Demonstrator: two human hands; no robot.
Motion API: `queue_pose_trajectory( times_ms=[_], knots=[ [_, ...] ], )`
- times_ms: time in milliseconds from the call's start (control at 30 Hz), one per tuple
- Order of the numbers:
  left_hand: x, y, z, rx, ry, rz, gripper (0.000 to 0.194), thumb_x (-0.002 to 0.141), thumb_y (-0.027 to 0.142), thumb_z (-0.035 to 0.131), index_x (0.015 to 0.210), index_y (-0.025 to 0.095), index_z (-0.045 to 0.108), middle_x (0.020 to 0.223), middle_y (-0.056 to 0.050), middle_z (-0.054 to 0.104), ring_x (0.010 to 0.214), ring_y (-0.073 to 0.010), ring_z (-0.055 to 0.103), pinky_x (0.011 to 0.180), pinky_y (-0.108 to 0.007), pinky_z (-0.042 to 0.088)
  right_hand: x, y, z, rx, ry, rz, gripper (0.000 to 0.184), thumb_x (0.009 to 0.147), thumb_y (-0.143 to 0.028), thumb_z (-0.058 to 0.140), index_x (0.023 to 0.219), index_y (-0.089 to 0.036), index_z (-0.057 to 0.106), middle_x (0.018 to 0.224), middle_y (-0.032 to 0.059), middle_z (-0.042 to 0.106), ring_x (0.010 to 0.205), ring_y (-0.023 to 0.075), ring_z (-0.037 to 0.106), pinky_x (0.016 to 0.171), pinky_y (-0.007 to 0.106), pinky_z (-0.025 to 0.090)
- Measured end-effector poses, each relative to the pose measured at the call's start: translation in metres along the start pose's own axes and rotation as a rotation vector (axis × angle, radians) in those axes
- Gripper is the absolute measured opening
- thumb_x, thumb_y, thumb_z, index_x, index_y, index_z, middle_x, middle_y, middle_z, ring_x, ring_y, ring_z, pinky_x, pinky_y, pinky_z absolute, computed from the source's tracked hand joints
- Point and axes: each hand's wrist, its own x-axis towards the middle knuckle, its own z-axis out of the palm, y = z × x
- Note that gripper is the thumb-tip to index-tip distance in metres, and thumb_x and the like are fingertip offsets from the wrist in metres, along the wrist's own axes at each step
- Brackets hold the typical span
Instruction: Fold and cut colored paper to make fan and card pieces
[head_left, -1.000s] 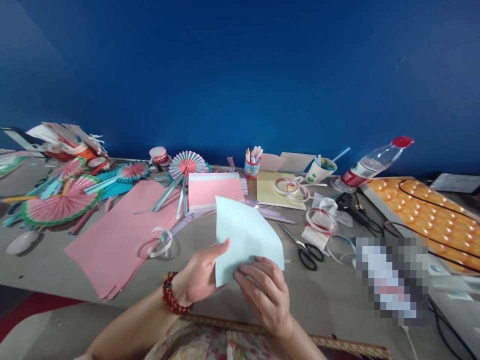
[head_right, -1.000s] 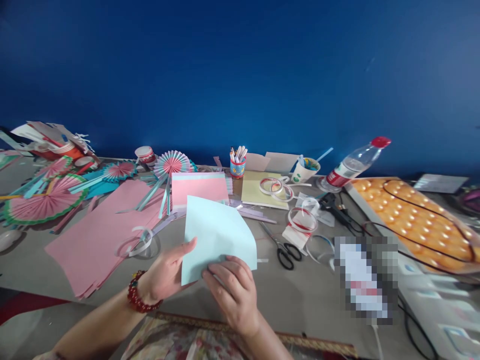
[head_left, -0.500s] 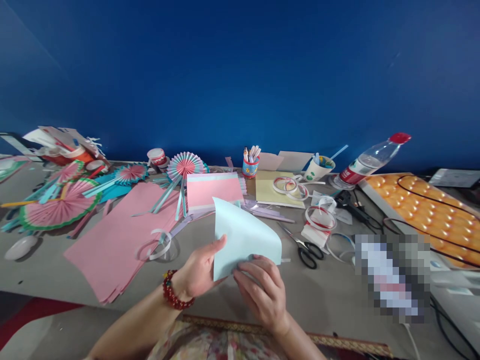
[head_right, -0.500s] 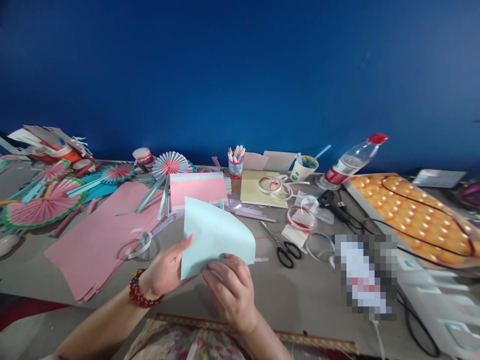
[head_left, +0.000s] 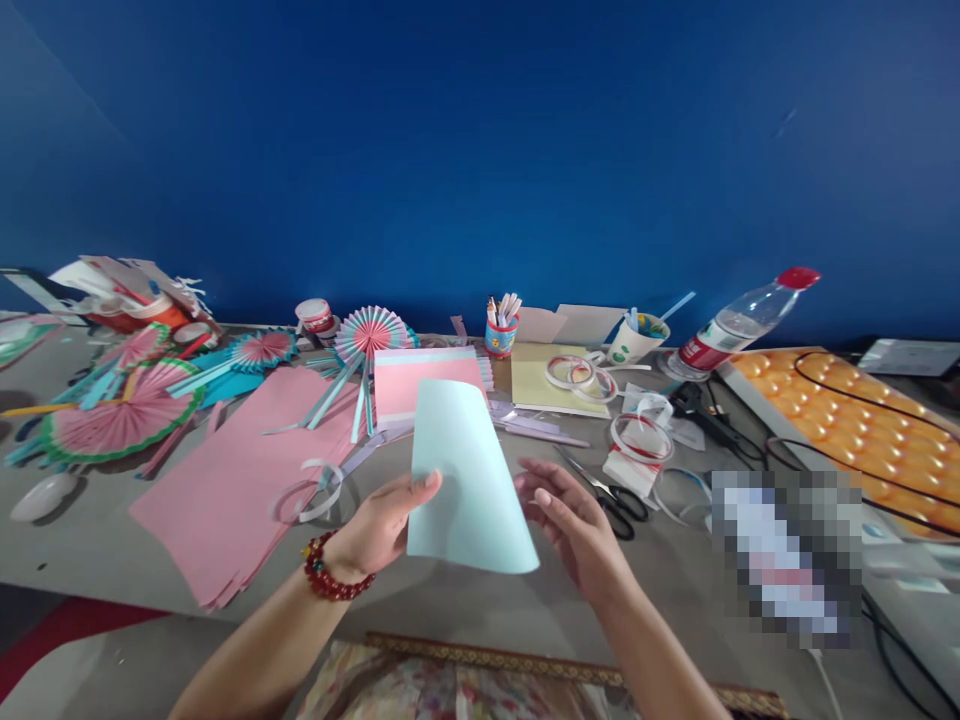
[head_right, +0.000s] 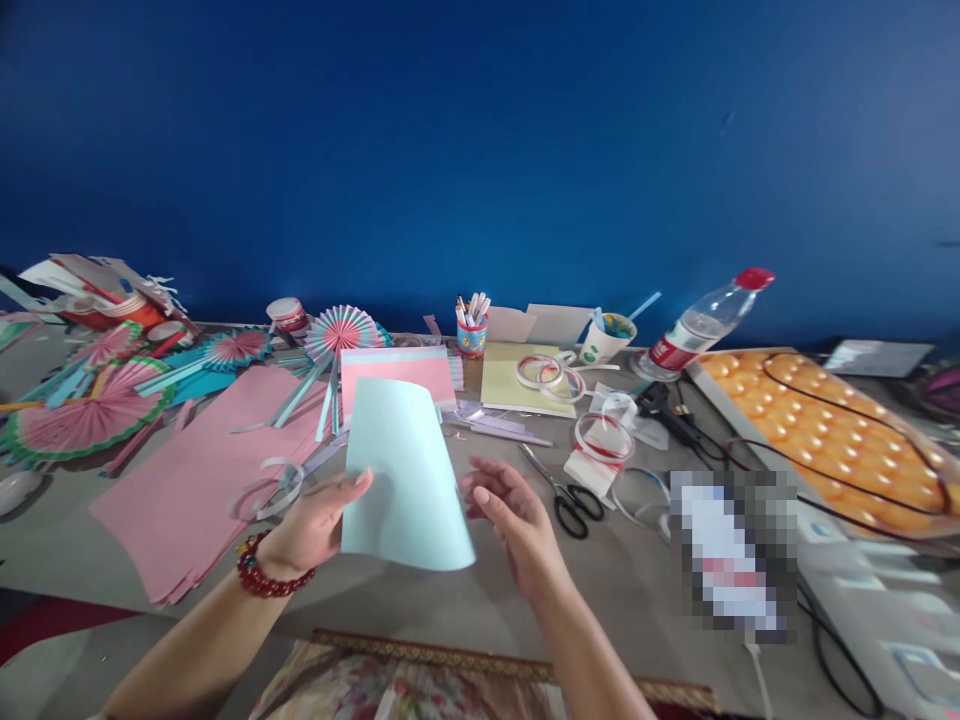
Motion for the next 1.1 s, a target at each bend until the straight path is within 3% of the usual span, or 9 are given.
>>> queue_pose_trajectory(
  times_ms=[67,167,267,367,533,633,767,900,1100],
  knots=[
    [-0.001,-0.007,-0.009,0.097,-0.06,0.06,0.034,0.095,0.043,0.052,0.11,0.02,0.073,0.102,-0.009,0.075,0.099,-0.0257,0.07,0.086,-0.038,0.06,0.005,-0.002,-0.001,0.064,0.003,0.055,0.046,0.08,-0.049,0.071,0.119,-0.025,0.064,0.12,0.01,0.066,0.104,0.0247,0.061,0.082,0.034,0.05],
    [-0.001,-0.011,-0.019,0.257,-0.063,0.273,0.032,0.091,0.044,0.059,0.113,0.026,0.072,0.111,-0.007,0.072,0.102,-0.0235,0.069,0.092,-0.035,0.058,0.013,-0.003,-0.001,0.146,0.0,0.111,0.049,0.079,-0.052,0.071,0.121,-0.026,0.064,0.129,0.01,0.062,0.113,0.027,0.058,0.087,0.037,0.048],
    [-0.001,-0.001,-0.018,0.424,-0.078,0.406,0.032,0.096,0.04,0.049,0.119,0.029,0.069,0.104,-0.004,0.074,0.093,-0.0209,0.07,0.086,-0.032,0.06,0.023,-0.006,0.0,0.185,-0.161,0.173,0.05,0.079,-0.047,0.073,0.122,-0.025,0.063,0.123,0.0107,0.066,0.108,0.0266,0.062,0.086,0.038,0.049],
    [0.001,0.017,-0.009,0.466,-0.082,0.315,0.034,0.097,0.043,0.046,0.115,0.027,0.071,0.09,-0.003,0.075,0.085,-0.0222,0.069,0.08,-0.03,0.059,0.032,-0.012,-0.001,0.187,-0.253,0.114,0.044,0.075,-0.039,0.077,0.116,-0.025,0.067,0.116,0.0085,0.07,0.106,0.0255,0.064,0.091,0.038,0.047],
    [0.013,0.047,-0.005,0.445,-0.164,0.128,0.038,0.099,0.043,0.043,0.113,0.02,0.069,0.084,-0.005,0.071,0.082,-0.0216,0.065,0.079,-0.031,0.054,0.048,-0.026,-0.006,0.176,-0.126,-0.035,0.031,0.07,-0.035,0.081,0.098,-0.026,0.073,0.101,0.004,0.075,0.094,0.0248,0.068,0.085,0.038,0.051],
    [0.028,0.065,-0.008,0.507,-0.067,0.179,0.031,0.099,0.037,0.045,0.101,0.018,0.069,0.085,-0.005,0.068,0.078,-0.018,0.061,0.071,-0.028,0.051,0.06,-0.041,-0.01,0.127,0.012,-0.154,0.023,0.07,-0.037,0.081,0.088,-0.026,0.073,0.088,0.0009,0.075,0.081,0.0206,0.068,0.075,0.033,0.053],
    [0.053,0.085,-0.01,0.708,0.154,0.461,0.026,0.094,0.03,0.056,0.072,0.018,0.06,0.074,-0.002,0.061,0.067,-0.0136,0.054,0.064,-0.024,0.045,0.075,-0.063,-0.011,0.085,0.087,-0.34,0.018,0.07,-0.035,0.082,0.083,-0.028,0.072,0.083,-0.0014,0.074,0.076,0.0175,0.066,0.07,0.03,0.054],
    [0.069,0.093,-0.01,0.855,0.352,0.695,0.022,0.09,0.023,0.062,0.069,0.018,0.055,0.076,-0.003,0.063,0.073,-0.0145,0.058,0.069,-0.025,0.046,0.086,-0.076,-0.008,0.033,0.171,-0.497,0.019,0.071,-0.035,0.082,0.084,-0.028,0.072,0.084,-0.0007,0.073,0.08,0.0183,0.066,0.075,0.032,0.053],
    [0.072,0.091,-0.01,0.818,0.351,0.742,0.012,0.091,0.019,0.059,0.079,0.018,0.06,0.084,-0.005,0.066,0.08,-0.0164,0.062,0.073,-0.027,0.048,0.096,-0.074,-0.006,0.077,0.21,-0.528,0.021,0.068,-0.037,0.083,0.084,-0.028,0.071,0.088,-0.001,0.073,0.083,0.0182,0.066,0.08,0.034,0.051]
  ],
)
